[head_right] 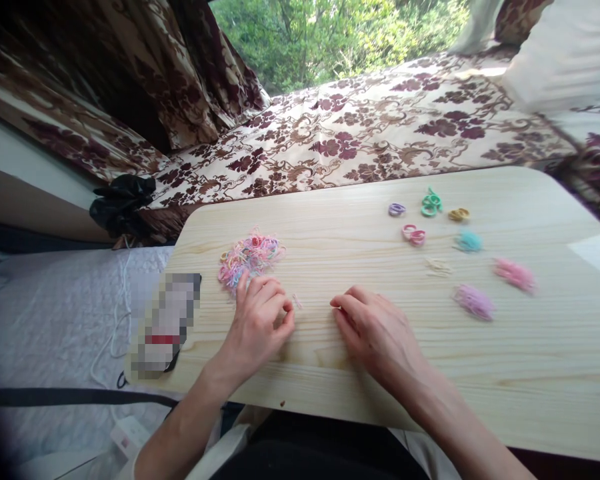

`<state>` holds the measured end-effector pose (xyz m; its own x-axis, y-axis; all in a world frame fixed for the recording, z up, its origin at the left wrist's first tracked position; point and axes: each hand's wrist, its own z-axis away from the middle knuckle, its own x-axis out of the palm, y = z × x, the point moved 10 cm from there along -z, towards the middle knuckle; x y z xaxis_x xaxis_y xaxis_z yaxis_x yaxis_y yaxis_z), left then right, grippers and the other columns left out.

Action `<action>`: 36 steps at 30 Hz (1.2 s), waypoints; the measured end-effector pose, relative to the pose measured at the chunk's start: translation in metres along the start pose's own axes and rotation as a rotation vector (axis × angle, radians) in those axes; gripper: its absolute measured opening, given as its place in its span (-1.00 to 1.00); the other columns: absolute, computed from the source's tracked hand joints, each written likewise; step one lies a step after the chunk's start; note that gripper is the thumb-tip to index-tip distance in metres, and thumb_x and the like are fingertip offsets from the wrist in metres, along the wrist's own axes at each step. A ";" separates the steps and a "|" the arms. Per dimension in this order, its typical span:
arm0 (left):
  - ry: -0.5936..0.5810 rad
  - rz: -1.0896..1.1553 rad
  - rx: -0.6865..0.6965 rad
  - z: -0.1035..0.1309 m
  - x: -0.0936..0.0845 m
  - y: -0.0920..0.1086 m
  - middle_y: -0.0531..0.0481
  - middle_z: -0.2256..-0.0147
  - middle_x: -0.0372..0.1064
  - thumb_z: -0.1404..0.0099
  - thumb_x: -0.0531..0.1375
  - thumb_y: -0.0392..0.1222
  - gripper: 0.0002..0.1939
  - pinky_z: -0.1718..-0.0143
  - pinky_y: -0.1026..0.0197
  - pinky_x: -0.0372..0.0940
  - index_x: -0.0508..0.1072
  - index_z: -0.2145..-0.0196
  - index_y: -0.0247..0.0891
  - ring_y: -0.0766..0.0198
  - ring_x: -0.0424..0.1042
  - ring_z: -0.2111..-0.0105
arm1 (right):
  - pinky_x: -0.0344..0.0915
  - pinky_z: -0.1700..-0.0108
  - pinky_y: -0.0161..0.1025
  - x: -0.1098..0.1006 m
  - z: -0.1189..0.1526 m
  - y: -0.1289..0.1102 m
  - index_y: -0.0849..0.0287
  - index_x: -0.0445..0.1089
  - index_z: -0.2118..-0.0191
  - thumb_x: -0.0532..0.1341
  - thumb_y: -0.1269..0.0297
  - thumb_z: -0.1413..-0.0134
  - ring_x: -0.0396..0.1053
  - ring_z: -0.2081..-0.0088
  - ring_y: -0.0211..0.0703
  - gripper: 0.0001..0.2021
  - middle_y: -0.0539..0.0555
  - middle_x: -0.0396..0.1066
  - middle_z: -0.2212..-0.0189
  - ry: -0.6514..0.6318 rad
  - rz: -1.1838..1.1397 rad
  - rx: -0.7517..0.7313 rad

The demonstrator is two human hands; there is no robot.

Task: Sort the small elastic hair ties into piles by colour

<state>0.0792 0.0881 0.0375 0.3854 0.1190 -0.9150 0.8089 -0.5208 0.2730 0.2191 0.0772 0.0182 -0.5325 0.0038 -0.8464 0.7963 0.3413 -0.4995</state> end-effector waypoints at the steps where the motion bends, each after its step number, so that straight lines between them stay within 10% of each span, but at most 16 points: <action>1: -0.004 0.010 0.016 -0.001 0.001 0.004 0.03 0.35 0.43 -0.28 0.14 -0.39 -0.84 -0.33 -0.31 -0.12 0.39 0.43 -0.21 0.16 0.37 0.09 | 0.28 0.35 -0.28 0.000 0.000 -0.002 0.10 0.45 0.24 0.04 0.31 -0.29 0.40 0.39 -0.24 -0.77 0.02 0.47 0.34 0.005 -0.013 -0.009; 22: 0.015 0.142 0.075 -0.009 -0.003 0.027 0.05 0.33 0.44 -0.31 0.16 -0.34 -0.87 -0.32 -0.24 -0.09 0.43 0.40 -0.20 0.19 0.38 0.09 | 0.30 0.27 -0.29 -0.016 0.005 -0.015 0.13 0.45 0.29 0.09 0.36 -0.30 0.38 0.35 -0.26 -0.80 0.03 0.45 0.38 0.130 -0.112 -0.098; 30: 0.088 0.132 0.018 -0.006 -0.007 0.011 0.03 0.31 0.44 -0.35 0.13 -0.35 -0.86 -0.29 -0.25 -0.07 0.43 0.36 -0.19 0.14 0.38 0.07 | 0.31 0.27 -0.28 -0.051 0.014 0.024 0.11 0.42 0.32 0.09 0.31 -0.29 0.41 0.32 -0.22 -0.81 0.04 0.46 0.34 0.208 -0.054 0.061; 36: 0.113 0.097 0.004 -0.002 -0.008 0.006 0.02 0.31 0.48 -0.34 0.12 -0.34 -0.85 -0.29 -0.26 -0.07 0.45 0.20 -0.18 0.10 0.39 0.06 | 0.30 0.28 -0.24 -0.109 0.024 0.095 0.11 0.47 0.31 0.15 0.22 -0.21 0.41 0.38 -0.19 -0.83 0.05 0.47 0.35 0.356 0.159 0.336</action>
<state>0.0817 0.0859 0.0474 0.5094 0.1618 -0.8452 0.7636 -0.5378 0.3573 0.3599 0.0869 0.0583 -0.4155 0.3704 -0.8308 0.8925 -0.0106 -0.4510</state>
